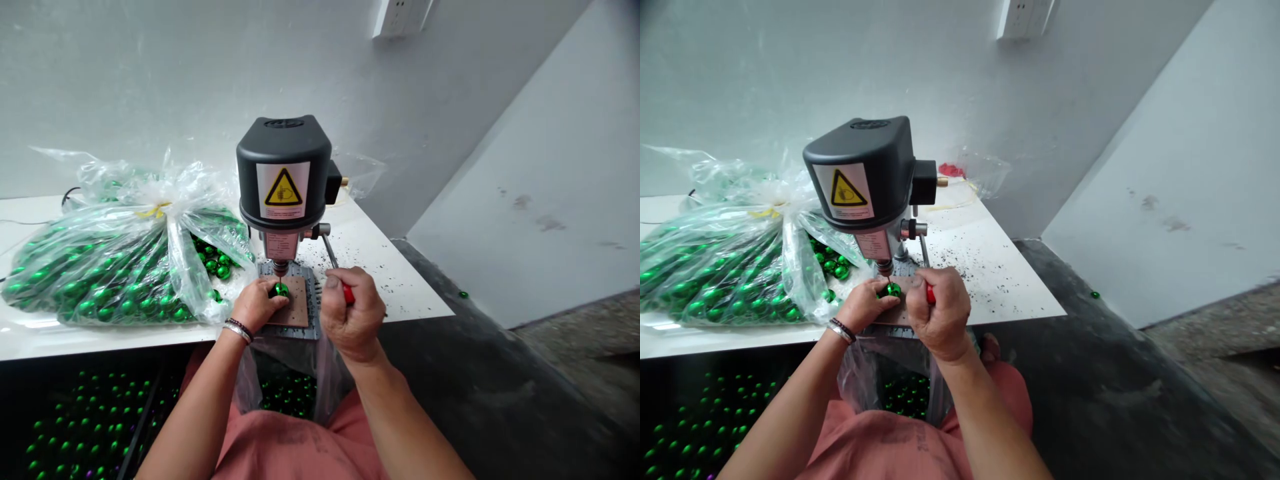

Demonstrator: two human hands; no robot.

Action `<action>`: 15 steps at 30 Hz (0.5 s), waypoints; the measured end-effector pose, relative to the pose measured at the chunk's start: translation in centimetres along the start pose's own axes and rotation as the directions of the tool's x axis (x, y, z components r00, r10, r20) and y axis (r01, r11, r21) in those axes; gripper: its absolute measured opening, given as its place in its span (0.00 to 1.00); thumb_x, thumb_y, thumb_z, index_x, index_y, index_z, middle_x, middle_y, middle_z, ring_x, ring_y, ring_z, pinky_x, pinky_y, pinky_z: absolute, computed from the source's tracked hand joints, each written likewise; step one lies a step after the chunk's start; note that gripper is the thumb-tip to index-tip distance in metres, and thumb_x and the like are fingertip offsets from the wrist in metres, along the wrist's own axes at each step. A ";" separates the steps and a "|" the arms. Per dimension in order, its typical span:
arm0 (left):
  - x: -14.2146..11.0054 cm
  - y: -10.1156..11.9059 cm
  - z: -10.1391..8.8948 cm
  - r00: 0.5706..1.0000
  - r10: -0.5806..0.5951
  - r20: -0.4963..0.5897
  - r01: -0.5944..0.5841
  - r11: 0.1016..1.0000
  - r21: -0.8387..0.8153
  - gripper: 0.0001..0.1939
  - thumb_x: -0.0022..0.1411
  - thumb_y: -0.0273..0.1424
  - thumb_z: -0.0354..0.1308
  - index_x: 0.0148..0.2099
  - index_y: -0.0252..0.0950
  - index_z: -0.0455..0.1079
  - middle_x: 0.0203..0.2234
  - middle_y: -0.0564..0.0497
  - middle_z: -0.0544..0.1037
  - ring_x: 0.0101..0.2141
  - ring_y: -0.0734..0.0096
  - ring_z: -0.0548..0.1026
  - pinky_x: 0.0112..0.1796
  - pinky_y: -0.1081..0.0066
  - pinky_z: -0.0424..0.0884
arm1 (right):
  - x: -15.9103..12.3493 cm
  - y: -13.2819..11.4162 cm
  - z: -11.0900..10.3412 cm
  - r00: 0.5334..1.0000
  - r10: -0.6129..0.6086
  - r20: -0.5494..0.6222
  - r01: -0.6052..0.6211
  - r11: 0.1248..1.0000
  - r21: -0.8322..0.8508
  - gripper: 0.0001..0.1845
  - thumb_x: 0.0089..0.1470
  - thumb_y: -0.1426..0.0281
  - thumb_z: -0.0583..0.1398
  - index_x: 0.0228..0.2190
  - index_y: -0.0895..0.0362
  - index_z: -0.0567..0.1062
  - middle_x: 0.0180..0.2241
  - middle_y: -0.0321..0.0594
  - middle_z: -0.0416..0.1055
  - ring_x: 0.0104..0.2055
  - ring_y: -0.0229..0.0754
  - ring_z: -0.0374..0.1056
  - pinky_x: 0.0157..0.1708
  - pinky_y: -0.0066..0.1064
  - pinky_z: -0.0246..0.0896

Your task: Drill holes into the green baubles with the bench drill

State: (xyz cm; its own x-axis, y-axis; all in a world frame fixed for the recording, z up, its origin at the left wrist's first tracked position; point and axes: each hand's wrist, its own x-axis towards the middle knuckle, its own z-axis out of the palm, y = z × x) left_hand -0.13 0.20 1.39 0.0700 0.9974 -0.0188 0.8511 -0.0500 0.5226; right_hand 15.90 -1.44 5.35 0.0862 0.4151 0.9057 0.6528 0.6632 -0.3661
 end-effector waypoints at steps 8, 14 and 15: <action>-1.2 -0.2 0.0 0.999 -0.038 -0.039 0.035 0.997 -0.066 0.20 0.50 0.36 0.59 0.46 0.37 0.72 0.36 0.49 0.77 0.36 0.66 0.73 0.38 0.70 0.66 | 8.3 -1.8 0.1 0.981 0.194 0.000 -0.194 0.980 0.038 0.09 0.53 0.68 0.52 0.22 0.56 0.62 0.17 0.29 0.55 0.20 0.29 0.54 0.23 0.25 0.54; -4.2 -0.2 -1.4 0.995 0.091 0.037 -0.083 0.982 -0.170 0.21 0.49 0.32 0.60 0.48 0.36 0.71 0.41 0.48 0.76 0.40 0.66 0.73 0.43 0.70 0.67 | 9.7 -1.7 0.4 0.969 0.249 0.010 -0.249 0.965 0.081 0.10 0.52 0.67 0.53 0.21 0.56 0.61 0.16 0.29 0.54 0.20 0.28 0.52 0.23 0.25 0.52; -4.6 -0.2 -1.7 0.992 0.116 0.041 -0.107 0.978 -0.177 0.22 0.48 0.32 0.61 0.48 0.37 0.71 0.42 0.48 0.75 0.41 0.66 0.73 0.44 0.69 0.67 | 9.5 -1.6 0.4 0.968 0.249 0.013 -0.250 0.965 0.086 0.11 0.52 0.67 0.53 0.21 0.57 0.61 0.17 0.29 0.54 0.20 0.28 0.52 0.23 0.25 0.52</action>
State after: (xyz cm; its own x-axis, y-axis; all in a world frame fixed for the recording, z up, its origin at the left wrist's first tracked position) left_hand -1.45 -4.27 2.81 0.1898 0.9818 0.0075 0.7328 -0.1468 0.6644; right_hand 15.37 1.67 14.52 0.2363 0.5755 0.7829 0.5434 0.5897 -0.5975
